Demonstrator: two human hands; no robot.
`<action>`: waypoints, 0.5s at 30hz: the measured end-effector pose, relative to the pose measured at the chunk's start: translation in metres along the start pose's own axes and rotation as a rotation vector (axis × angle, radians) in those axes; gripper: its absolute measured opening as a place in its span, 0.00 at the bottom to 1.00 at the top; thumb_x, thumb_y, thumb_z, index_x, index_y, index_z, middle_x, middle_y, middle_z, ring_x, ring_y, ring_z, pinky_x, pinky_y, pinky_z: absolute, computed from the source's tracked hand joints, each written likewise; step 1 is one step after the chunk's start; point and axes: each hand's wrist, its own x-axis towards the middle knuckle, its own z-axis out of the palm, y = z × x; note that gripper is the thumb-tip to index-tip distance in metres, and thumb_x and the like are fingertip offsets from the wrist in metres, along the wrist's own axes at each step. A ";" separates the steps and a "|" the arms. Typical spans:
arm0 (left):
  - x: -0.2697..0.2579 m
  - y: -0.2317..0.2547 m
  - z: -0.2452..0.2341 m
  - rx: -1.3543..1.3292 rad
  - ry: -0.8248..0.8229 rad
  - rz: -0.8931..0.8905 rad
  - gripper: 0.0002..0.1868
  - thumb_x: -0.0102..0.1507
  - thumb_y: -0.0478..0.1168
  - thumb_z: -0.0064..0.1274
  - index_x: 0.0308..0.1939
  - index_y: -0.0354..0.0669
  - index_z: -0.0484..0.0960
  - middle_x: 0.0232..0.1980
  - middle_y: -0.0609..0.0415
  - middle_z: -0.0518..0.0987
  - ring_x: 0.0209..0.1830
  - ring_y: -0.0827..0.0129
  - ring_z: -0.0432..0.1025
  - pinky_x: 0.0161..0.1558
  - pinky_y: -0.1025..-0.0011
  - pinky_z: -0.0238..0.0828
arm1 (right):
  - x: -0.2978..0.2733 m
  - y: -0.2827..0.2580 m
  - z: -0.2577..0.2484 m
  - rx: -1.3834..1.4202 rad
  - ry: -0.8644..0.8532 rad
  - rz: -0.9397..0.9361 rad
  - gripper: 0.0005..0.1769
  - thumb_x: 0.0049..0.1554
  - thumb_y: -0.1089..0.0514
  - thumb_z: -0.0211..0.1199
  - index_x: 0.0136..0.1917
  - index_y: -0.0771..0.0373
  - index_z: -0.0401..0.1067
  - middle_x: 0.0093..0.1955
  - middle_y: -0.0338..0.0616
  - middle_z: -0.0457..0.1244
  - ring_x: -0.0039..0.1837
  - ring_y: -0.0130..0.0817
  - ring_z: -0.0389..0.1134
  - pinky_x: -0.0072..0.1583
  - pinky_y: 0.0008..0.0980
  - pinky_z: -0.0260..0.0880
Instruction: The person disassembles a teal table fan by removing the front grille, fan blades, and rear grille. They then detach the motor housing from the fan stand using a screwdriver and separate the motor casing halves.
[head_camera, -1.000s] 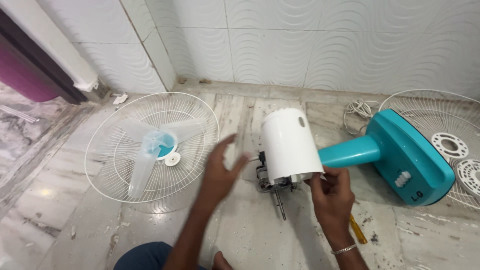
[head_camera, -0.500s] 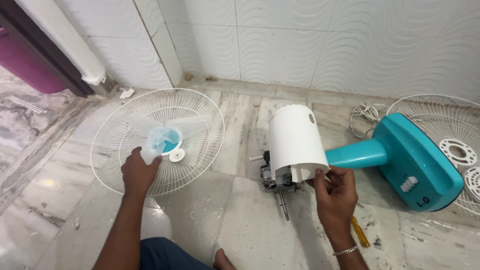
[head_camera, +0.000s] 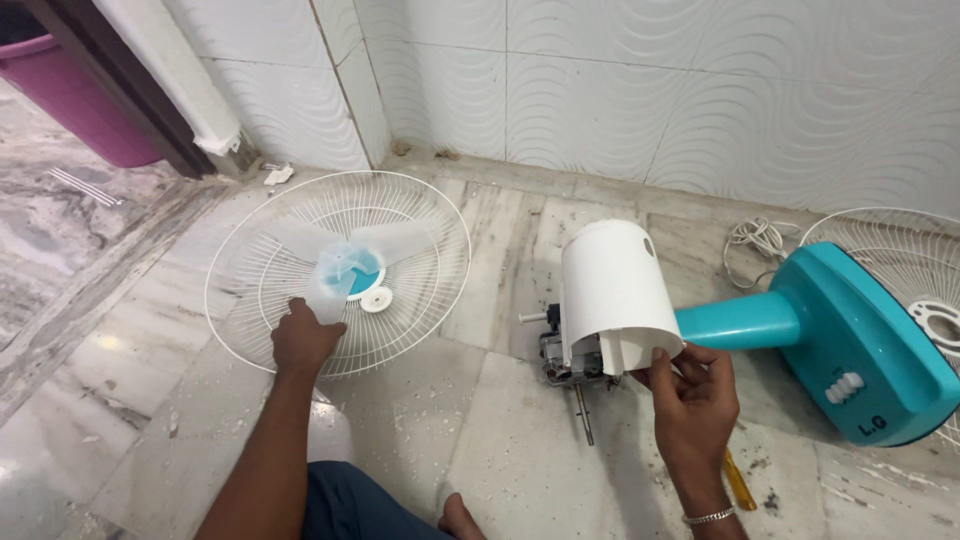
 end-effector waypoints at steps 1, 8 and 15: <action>-0.002 0.004 -0.001 -0.002 0.003 -0.004 0.48 0.50 0.53 0.72 0.67 0.34 0.67 0.59 0.32 0.78 0.60 0.37 0.73 0.59 0.48 0.73 | 0.000 0.000 0.000 -0.006 -0.001 0.013 0.12 0.63 0.69 0.57 0.58 0.72 0.59 0.58 0.62 0.67 0.58 0.41 0.73 0.56 0.39 0.77; -0.009 0.013 0.000 -0.014 0.095 0.017 0.49 0.52 0.54 0.71 0.70 0.39 0.63 0.62 0.33 0.75 0.63 0.36 0.70 0.57 0.46 0.71 | 0.001 0.001 -0.001 -0.038 -0.013 0.011 0.11 0.63 0.69 0.57 0.57 0.73 0.59 0.56 0.62 0.68 0.57 0.41 0.74 0.56 0.39 0.77; -0.002 0.007 0.008 0.019 -0.009 0.003 0.54 0.49 0.62 0.71 0.64 0.29 0.64 0.56 0.30 0.79 0.56 0.39 0.76 0.54 0.51 0.76 | 0.000 -0.001 0.000 -0.050 -0.016 0.040 0.11 0.63 0.69 0.57 0.57 0.73 0.60 0.56 0.63 0.68 0.56 0.42 0.74 0.55 0.40 0.77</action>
